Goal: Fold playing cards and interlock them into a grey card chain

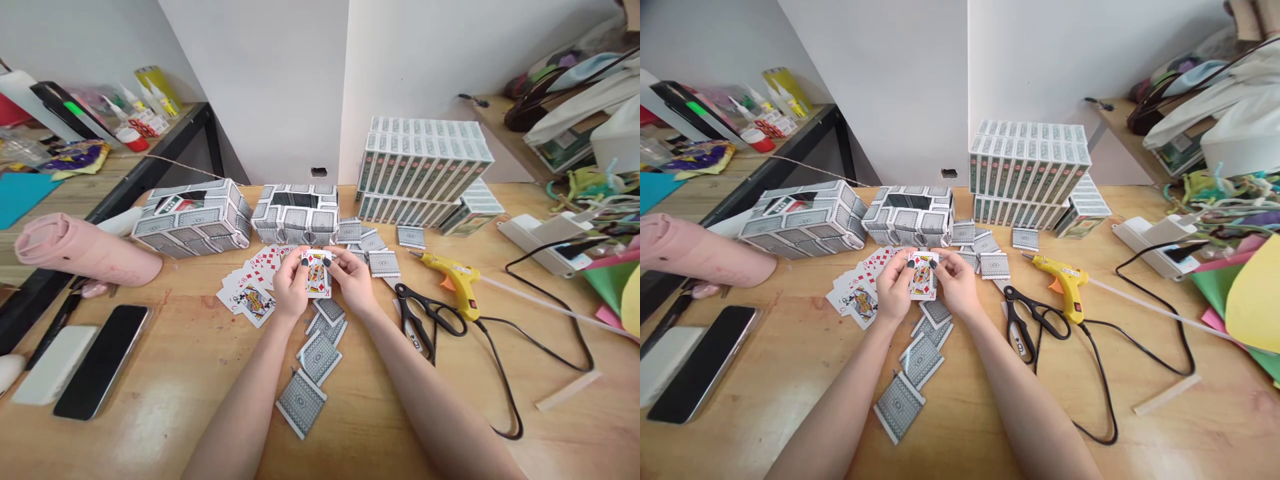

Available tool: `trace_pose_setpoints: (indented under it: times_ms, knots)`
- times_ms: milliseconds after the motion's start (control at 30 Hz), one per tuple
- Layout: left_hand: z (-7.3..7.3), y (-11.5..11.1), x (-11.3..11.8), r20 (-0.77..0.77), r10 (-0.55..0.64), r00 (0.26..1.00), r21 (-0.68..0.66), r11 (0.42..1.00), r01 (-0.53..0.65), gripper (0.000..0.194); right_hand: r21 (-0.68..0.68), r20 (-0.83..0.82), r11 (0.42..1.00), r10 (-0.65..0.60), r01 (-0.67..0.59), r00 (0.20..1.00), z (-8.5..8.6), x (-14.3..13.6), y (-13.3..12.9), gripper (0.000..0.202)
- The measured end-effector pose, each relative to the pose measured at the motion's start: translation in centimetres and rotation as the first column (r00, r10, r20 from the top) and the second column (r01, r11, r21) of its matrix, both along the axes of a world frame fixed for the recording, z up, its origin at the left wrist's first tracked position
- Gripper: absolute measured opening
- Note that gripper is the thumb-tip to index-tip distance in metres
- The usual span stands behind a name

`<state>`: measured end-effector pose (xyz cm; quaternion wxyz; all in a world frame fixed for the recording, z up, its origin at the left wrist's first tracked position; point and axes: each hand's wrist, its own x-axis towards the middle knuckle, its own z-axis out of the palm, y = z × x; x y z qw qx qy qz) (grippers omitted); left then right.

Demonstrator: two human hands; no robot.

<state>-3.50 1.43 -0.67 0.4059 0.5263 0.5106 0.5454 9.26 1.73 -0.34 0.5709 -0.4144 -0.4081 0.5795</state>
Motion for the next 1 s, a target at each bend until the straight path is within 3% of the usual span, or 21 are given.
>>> trace_pose_setpoints:
  times_ms: [400, 800, 1000]
  knots:
    - [0.41, -0.11, 0.22, 0.022, 0.012, 1.000, 0.007, 1.000, -0.012, 0.026, -0.140, -0.171, 0.989, 0.022, -0.047, 0.985, 0.58, -0.11, -0.06, 0.036]
    - [0.55, -0.16, 0.60, 0.106, 0.012, 0.994, -0.016, 1.000, -0.011, 0.022, -0.105, -0.178, 0.992, 0.046, -0.065, 0.983, 0.41, -0.04, -0.03, 0.020]
    - [0.42, 0.00, 0.45, 0.152, 0.004, 0.988, -0.082, 0.997, 0.009, 0.034, -0.103, -0.164, 0.994, 0.031, -0.048, 0.986, 0.38, -0.03, -0.10, 0.017]
